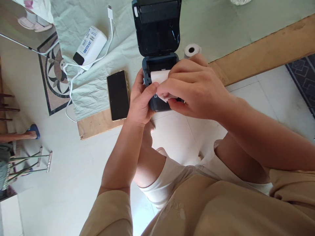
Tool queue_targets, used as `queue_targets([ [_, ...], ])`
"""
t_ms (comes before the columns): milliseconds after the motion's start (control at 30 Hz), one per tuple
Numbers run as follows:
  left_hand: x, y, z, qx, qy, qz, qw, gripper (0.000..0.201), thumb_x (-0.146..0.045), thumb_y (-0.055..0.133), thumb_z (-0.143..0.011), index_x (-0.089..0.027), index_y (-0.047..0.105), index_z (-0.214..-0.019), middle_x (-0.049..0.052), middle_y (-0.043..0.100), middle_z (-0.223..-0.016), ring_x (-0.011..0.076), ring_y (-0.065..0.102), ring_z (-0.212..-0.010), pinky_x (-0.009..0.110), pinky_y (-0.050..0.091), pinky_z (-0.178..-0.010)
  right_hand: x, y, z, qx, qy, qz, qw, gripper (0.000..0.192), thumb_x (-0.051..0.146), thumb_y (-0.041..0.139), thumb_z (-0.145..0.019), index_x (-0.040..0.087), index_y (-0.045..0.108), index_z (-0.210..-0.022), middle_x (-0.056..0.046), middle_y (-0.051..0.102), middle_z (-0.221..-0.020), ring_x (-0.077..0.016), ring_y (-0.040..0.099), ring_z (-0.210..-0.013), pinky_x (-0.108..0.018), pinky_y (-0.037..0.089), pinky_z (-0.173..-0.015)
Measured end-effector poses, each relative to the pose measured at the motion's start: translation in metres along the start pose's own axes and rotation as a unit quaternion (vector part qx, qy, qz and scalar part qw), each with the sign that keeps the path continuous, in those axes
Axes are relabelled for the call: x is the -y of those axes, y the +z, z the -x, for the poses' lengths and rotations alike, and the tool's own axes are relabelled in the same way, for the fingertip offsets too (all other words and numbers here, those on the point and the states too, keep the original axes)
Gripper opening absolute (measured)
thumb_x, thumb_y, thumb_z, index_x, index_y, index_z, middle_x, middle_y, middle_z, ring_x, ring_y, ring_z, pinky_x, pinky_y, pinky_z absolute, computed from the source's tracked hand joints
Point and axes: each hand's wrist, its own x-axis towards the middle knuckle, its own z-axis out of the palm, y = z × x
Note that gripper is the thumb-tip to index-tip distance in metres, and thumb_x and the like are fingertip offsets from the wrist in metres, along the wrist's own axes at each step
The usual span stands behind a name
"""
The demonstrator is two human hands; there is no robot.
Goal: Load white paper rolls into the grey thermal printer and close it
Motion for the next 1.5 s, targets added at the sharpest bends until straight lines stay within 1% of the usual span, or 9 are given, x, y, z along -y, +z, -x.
queue_targets([
  [133, -0.002, 0.002, 0.002, -0.006, 0.0, -0.03, 1.0, 0.028, -0.026, 0.074, -0.078, -0.027, 0.059, -0.103, 0.001, 0.063, -0.094, 0.0205, 0.067, -0.089, 0.032, 0.053, -0.082, -0.01, -0.014, -0.005, -0.048, 0.019, -0.091, 0.995, 0.016, 0.029, 0.052, -0.087, 0.022, 0.061, -0.098, -0.001, 0.07, -0.1, -0.0177, 0.063, -0.099, -0.034, 0.047, -0.081],
  [300, -0.003, 0.005, 0.003, -0.029, -0.007, -0.086, 0.996, 0.036, -0.034, 0.078, -0.072, -0.028, 0.06, -0.103, 0.004, 0.067, -0.108, 0.03, 0.063, -0.114, 0.038, 0.054, -0.093, -0.031, -0.016, -0.022, -0.133, 0.152, -0.119, 0.972, 0.048, 0.018, 0.054, -0.082, 0.014, 0.054, -0.13, -0.004, 0.061, -0.134, -0.0098, 0.065, -0.091, -0.023, 0.05, -0.069],
  [400, -0.004, 0.005, 0.003, -0.03, -0.004, -0.091, 0.995, 0.037, -0.035, 0.078, -0.071, -0.029, 0.061, -0.104, 0.005, 0.067, -0.111, 0.0318, 0.061, -0.119, 0.039, 0.053, -0.094, -0.037, -0.013, -0.027, -0.138, 0.141, -0.124, 0.973, 0.049, 0.024, 0.056, -0.082, 0.009, 0.055, -0.128, -0.007, 0.064, -0.128, -0.0138, 0.063, -0.108, -0.023, 0.052, -0.075],
  [567, 0.0, 0.0, 0.002, -0.031, 0.008, -0.087, 0.996, 0.039, -0.031, 0.079, -0.071, -0.028, 0.061, -0.106, 0.004, 0.066, -0.102, 0.0266, 0.066, -0.103, 0.034, 0.054, -0.083, -0.032, -0.017, -0.019, -0.008, 0.137, -0.131, 0.982, 0.015, 0.026, 0.06, -0.083, 0.022, 0.07, -0.093, 0.001, 0.066, -0.105, -0.0072, 0.051, -0.065, -0.027, 0.047, -0.069],
  [700, 0.0, 0.0, 0.002, -0.011, 0.004, -0.058, 0.998, 0.04, -0.032, 0.079, -0.073, -0.029, 0.06, -0.108, 0.002, 0.066, -0.105, 0.0273, 0.065, -0.106, 0.034, 0.055, -0.08, -0.028, -0.018, -0.013, 0.046, 0.151, -0.138, 0.978, 0.01, 0.024, 0.061, -0.082, 0.024, 0.07, -0.086, 0.001, 0.066, -0.107, -0.0105, 0.058, -0.073, -0.028, 0.044, -0.067],
  [867, -0.002, 0.003, 0.004, 0.009, -0.002, 0.004, 1.0, 0.038, -0.05, 0.071, -0.081, -0.03, 0.06, -0.112, 0.004, 0.069, -0.111, 0.0333, 0.04, -0.143, 0.044, 0.049, -0.104, -0.022, -0.019, -0.016, 0.049, 0.152, -0.151, 0.976, 0.026, 0.023, 0.059, -0.083, 0.028, 0.064, -0.108, -0.002, 0.06, -0.127, -0.0159, 0.061, -0.094, -0.029, 0.046, -0.07],
  [1233, 0.0, 0.003, 0.004, -0.022, -0.005, -0.037, 0.999, 0.038, -0.05, 0.073, -0.081, -0.026, 0.062, -0.109, 0.005, 0.069, -0.099, 0.0325, 0.051, -0.135, 0.04, 0.052, -0.102, -0.015, -0.022, -0.019, 0.109, 0.195, -0.134, 0.965, 0.036, 0.025, 0.058, -0.082, 0.032, 0.059, -0.118, 0.001, 0.059, -0.129, -0.0141, 0.053, -0.073, -0.033, 0.042, -0.067],
  [1367, 0.002, -0.001, 0.001, -0.007, -0.011, -0.017, 1.0, 0.032, -0.047, 0.073, -0.082, -0.029, 0.064, -0.107, 0.001, 0.07, -0.093, 0.0309, 0.049, -0.136, 0.045, 0.049, -0.107, -0.017, -0.02, -0.02, 0.109, 0.197, -0.137, 0.965, 0.037, 0.026, 0.06, -0.08, 0.032, 0.059, -0.116, 0.002, 0.06, -0.127, -0.0159, 0.056, -0.076, -0.033, 0.042, -0.067],
  [1500, -0.001, 0.001, -0.001, 0.007, -0.028, 0.021, 0.999, 0.027, -0.053, 0.056, -0.089, -0.029, 0.067, -0.097, 0.002, 0.072, -0.106, 0.0313, 0.041, -0.142, 0.048, 0.042, -0.113, -0.023, -0.022, -0.018, 0.084, 0.171, -0.14, 0.972, 0.031, 0.027, 0.058, -0.083, 0.029, 0.061, -0.114, -0.001, 0.059, -0.131, -0.0173, 0.06, -0.09, -0.033, 0.046, -0.072],
])
